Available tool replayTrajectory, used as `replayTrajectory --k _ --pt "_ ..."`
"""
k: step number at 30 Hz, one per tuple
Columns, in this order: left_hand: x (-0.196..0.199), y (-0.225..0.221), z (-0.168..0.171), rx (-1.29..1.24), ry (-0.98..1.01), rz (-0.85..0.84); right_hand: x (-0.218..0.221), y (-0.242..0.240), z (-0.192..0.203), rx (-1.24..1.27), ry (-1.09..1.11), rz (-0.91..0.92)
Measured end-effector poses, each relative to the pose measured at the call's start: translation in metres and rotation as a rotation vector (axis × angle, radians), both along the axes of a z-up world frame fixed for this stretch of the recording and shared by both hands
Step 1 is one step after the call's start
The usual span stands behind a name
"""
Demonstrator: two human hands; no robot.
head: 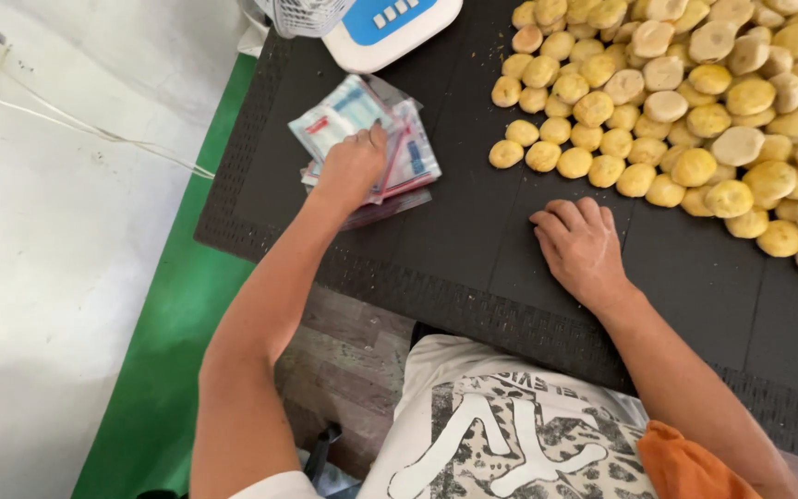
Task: The person places small round biscuits into clear plastic bags one by one, then seals each bag and sets it aside. The process is repeated continuously with a pile of biscuits on the table and a stack of empty bags nearby.
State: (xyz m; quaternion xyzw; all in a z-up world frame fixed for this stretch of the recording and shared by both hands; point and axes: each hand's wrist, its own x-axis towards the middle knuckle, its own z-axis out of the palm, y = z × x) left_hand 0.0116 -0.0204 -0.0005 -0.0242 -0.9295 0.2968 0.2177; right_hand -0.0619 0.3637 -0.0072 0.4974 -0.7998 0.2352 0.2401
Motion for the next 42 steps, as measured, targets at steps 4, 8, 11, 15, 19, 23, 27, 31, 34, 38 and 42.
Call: replayTrajectory --k 4,8,11,15,19,23,27,31,34,38,42 --pt "0.029 -0.013 0.058 0.534 0.134 0.071 -0.002 0.001 -0.005 0.009 0.047 -0.009" --pt "0.075 -0.024 0.102 0.983 0.638 0.136 -0.003 0.001 -0.009 0.011 0.045 -0.040" --pt "0.090 -0.043 0.073 1.579 0.966 0.065 -0.001 -0.001 -0.007 -0.003 0.034 -0.046" --pt "0.088 -0.028 0.065 1.959 1.167 -0.013 -0.002 0.001 -0.006 0.018 0.038 -0.009" --pt "0.061 -0.017 -0.031 2.247 1.534 -0.184 -0.001 0.001 -0.002 0.020 0.005 -0.018" --pt "0.058 -0.044 -0.214 2.661 1.563 -0.148 0.002 0.000 0.000 0.006 0.014 -0.018" --pt "0.065 -0.020 -0.169 2.676 1.538 -0.132 0.005 0.001 0.007 -0.007 0.007 0.012" --pt "0.071 0.066 -0.031 2.848 1.314 -0.099 0.002 -0.001 0.004 -0.013 -0.030 0.001" --pt "0.099 0.131 0.064 2.871 0.770 0.115 -0.001 0.001 -0.002 0.018 -0.042 -0.010" --pt "0.124 0.130 0.093 1.634 0.161 0.225 0.001 -0.001 0.001 0.037 -0.009 -0.019" --pt "0.100 0.059 0.062 0.956 0.114 0.333 0.008 -0.038 0.013 0.041 -0.017 0.050"
